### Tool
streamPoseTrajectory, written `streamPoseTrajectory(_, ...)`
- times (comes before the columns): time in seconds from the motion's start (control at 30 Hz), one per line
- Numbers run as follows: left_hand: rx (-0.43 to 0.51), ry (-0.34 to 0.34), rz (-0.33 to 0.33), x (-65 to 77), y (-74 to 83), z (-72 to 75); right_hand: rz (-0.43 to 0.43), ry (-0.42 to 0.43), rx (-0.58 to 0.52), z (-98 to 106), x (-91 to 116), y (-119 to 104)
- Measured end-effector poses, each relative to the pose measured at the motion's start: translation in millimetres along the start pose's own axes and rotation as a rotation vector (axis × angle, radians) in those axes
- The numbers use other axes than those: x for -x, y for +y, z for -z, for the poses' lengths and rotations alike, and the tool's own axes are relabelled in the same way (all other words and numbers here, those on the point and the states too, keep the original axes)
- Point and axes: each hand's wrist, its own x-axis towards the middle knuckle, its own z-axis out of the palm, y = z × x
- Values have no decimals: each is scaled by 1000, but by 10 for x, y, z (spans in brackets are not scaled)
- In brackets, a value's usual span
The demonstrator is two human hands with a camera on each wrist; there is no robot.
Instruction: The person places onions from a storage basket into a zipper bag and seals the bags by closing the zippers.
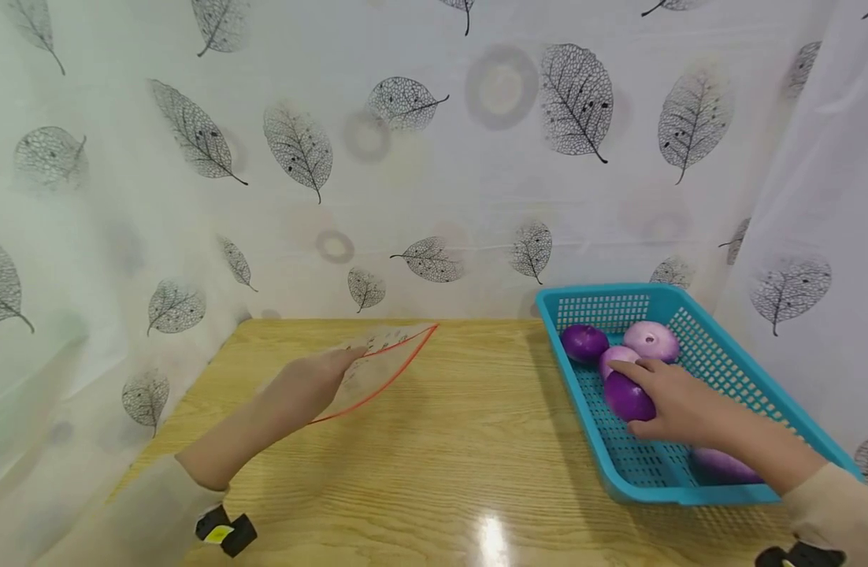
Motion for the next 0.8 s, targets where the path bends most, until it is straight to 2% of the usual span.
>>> streamPoseTrajectory(0.17,-63,55,-27,-15,-25,58,18,67,13,83,-66,-29)
streamPoseTrajectory(0.3,-54,88,-40,-38,-20,101,17,87,27,162,-118,-72)
streamPoseTrajectory(0.6,-77,122,-61,-137,-14,197,-79,45,41,341,-208,-203)
streamPoseTrajectory(0.8,-50,194,-70,-227,-23,247,-63,88,69,403,-261,-311)
